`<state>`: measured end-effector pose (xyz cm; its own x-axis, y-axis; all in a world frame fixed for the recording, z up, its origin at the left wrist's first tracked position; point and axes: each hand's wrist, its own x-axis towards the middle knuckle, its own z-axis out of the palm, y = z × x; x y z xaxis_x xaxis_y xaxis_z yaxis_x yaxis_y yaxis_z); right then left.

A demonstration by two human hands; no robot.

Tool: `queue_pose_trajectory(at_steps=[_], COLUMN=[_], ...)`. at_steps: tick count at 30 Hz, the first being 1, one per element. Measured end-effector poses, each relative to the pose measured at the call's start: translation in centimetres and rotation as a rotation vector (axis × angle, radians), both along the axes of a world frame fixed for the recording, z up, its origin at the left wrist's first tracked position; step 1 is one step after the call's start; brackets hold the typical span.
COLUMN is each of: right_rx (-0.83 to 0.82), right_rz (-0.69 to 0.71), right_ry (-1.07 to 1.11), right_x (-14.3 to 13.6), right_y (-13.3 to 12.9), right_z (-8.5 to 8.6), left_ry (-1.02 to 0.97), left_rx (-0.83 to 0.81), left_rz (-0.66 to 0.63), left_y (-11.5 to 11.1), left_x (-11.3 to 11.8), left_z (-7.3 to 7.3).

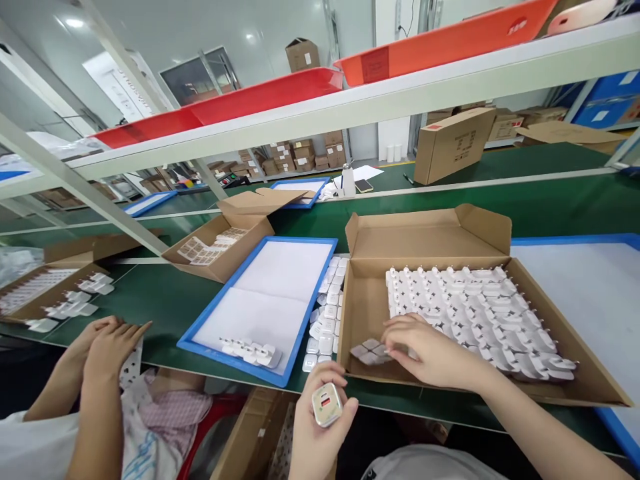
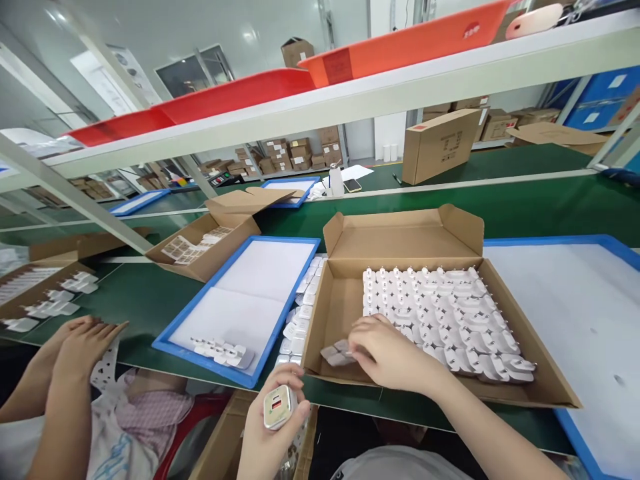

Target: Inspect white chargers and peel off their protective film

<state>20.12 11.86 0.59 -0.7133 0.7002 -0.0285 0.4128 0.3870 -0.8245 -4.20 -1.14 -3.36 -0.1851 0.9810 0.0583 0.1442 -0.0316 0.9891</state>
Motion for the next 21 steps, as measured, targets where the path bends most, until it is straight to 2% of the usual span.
queue_pose_trajectory(at_steps=[3, 6, 11, 13, 15, 19, 21], right_rx=[-0.209, -0.389, -0.474, -0.433, -0.329, 0.053, 0.275], right_rz=[-0.037, -0.015, -0.040, -0.093, -0.205, -0.542, -0.559], right_ry=[0.196, 0.363, 0.544, 0.567, 0.575, 0.622, 0.633], right_x=[0.6, 0.8, 1.0, 1.1, 1.1, 1.5, 1.8], right_y=[0.1, 0.4, 1.3, 1.7, 1.6, -0.7, -2.3], right_z=[1.0, 1.7, 2.0, 1.7, 1.3, 0.9, 1.2], left_ry=[0.114, 0.106, -0.048, -0.062, -0.034, 0.077, 0.137], left_rx=[0.042, 0.117, 0.142, 0.132, 0.144, 0.121, 0.106], left_rz=[-0.133, -0.288, -0.499, -0.515, -0.501, -0.395, -0.330], left_y=[0.3, 1.2, 3.1, 3.3, 3.3, 3.0, 3.0], left_x=[0.4, 1.5, 3.1, 3.5, 3.7, 4.0, 4.2], left_z=[0.9, 2.0, 2.7, 2.8, 3.0, 3.7, 4.0])
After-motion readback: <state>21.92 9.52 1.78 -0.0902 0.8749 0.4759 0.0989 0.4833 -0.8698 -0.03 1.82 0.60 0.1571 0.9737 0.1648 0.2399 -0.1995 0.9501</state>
